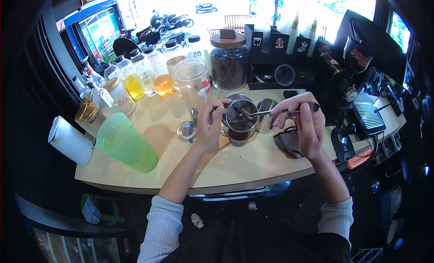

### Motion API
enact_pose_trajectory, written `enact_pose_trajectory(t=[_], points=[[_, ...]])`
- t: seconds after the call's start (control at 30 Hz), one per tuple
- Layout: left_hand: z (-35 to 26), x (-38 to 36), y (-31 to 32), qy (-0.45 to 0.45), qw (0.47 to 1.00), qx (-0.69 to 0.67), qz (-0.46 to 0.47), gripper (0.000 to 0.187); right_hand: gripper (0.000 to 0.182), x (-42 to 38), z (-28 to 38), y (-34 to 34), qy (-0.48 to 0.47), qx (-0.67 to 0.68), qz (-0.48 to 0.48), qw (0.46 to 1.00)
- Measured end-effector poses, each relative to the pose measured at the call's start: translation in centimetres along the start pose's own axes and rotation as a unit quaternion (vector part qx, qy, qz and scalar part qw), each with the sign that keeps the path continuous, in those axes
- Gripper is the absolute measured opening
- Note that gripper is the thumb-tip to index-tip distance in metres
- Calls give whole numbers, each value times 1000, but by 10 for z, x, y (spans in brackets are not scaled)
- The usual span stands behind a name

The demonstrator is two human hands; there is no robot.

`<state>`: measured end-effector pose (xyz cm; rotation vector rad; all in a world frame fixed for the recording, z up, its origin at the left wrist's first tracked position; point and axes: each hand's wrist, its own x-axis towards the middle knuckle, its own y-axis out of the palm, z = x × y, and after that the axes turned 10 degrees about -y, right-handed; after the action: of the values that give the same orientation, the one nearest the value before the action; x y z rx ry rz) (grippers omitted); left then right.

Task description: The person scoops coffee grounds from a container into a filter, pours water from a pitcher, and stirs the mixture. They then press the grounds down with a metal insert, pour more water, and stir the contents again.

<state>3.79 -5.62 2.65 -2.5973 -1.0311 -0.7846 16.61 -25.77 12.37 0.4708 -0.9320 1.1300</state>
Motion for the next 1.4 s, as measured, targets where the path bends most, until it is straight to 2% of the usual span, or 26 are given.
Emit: enact_pose_trajectory(t=[0.13,0.2,0.27,0.37,0.4,0.47,0.5,0.53,0.63,0.73,0.87,0.93,0.97,1.0,1.07,1.13,1.2,1.23,1.27,1.33,1.37,1.4], points=[[-3,0,1,3,1000,-25,-5,21,24,-2,-13,5,-16,-91,-25,995],[-3,1,3,7,999,-32,-8,21,24,-3,-17,6,15,-100,28,994],[0,2,4,-20,995,-95,-33,21,24,1,-16,9,20,-119,43,992],[0,3,-3,-6,999,-27,-30,21,20,11,-15,14,5,-91,-35,995],[-2,3,-3,-8,999,-28,-29,21,20,12,-13,14,7,-91,-36,995],[-7,1,-1,12,999,-2,-41,20,15,11,-12,15,-17,-188,23,982],[-6,1,-2,10,999,-1,-41,20,12,6,-10,15,9,-221,76,972],[-4,3,-2,26,998,11,-47,20,14,0,-12,26,-17,-195,56,979],[-1,4,-1,34,998,6,-61,18,14,-5,-7,35,9,-210,76,975],[1,3,1,19,997,-7,-71,17,13,1,-9,29,-19,-187,19,982],[0,3,1,32,997,22,-69,16,11,-19,-12,28,8,-167,39,985],[6,4,-2,42,996,44,-68,16,12,-26,-12,29,-5,-201,81,976],[7,4,-3,53,994,67,-62,16,14,-28,-16,29,21,-153,38,987],[7,3,-3,50,995,69,-60,16,14,-27,-16,27,24,-151,36,988],[4,5,0,53,996,50,-55,16,13,-18,-7,27,44,-11,-61,997],[1,5,2,41,997,39,-52,16,12,-20,-2,23,25,5,-66,997],[-2,5,2,28,998,27,-54,16,12,-25,1,15,55,-101,64,991],[-3,5,2,18,998,35,-45,16,10,-23,1,11,27,-134,103,985],[-4,4,2,8,998,44,-36,16,10,-21,6,9,26,-132,103,986],[-8,6,5,30,997,59,-39,16,8,-17,16,4,58,-39,29,997],[-10,4,6,50,995,72,-40,16,9,-19,14,2,43,11,-1,999],[-11,2,8,48,995,75,-42,16,9,-19,18,2,44,14,0,999]])
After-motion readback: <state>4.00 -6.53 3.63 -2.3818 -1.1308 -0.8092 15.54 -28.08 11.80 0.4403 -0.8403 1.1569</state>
